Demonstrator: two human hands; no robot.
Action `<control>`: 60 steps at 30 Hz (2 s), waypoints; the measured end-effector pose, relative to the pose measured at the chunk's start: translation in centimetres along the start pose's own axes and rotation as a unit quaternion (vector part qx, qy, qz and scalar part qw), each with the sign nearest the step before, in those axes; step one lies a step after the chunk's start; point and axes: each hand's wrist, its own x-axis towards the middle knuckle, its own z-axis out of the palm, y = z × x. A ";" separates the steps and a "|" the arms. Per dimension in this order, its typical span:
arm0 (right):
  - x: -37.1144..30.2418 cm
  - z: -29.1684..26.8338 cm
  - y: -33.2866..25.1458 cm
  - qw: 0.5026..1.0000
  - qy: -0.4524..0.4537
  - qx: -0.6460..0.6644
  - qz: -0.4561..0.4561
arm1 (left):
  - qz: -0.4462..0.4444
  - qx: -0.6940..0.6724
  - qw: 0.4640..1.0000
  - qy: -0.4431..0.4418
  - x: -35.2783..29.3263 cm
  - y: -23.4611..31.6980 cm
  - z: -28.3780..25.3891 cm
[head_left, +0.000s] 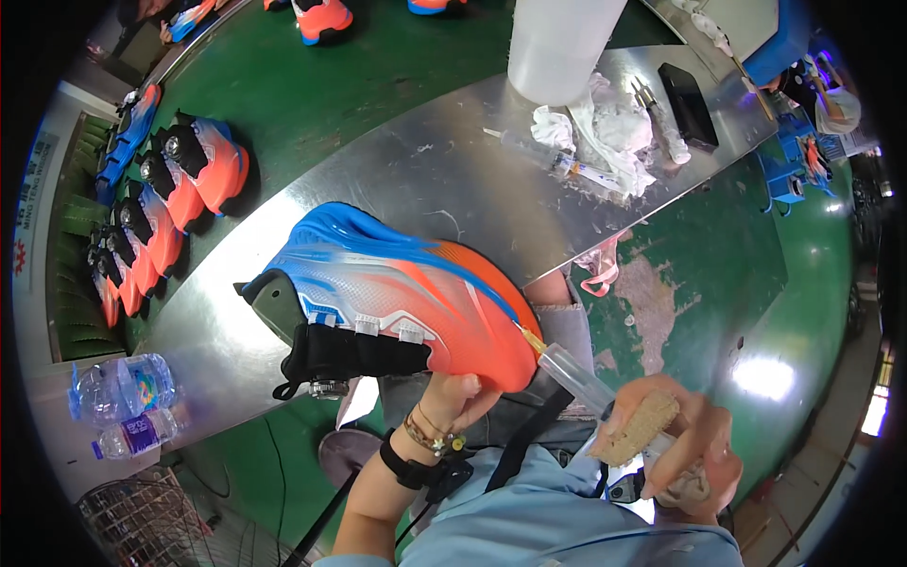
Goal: Applying adhesive using a syringe to the edges of shoe soles on an assembly line.
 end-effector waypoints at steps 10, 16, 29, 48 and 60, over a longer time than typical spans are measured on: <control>-0.7 0.5 -0.8 0.993 0.092 -0.065 -0.032 | 0.019 0.006 1.000 -0.024 4.0 0.9 3.3; -0.5 -0.2 -0.2 0.986 -0.008 -0.155 -0.067 | 0.039 -0.025 0.998 -0.034 5.6 0.5 3.3; 1.3 1.5 0.4 0.963 -0.011 -0.235 -0.129 | 0.132 -0.026 0.990 -0.032 7.4 2.0 7.9; 1.6 -0.5 4.2 0.910 -0.085 -0.309 -0.262 | 0.026 -0.010 0.979 0.202 6.1 5.2 13.6; 1.2 -2.1 2.1 0.917 0.009 -0.313 -0.247 | 0.049 0.036 0.978 0.198 9.2 9.9 11.6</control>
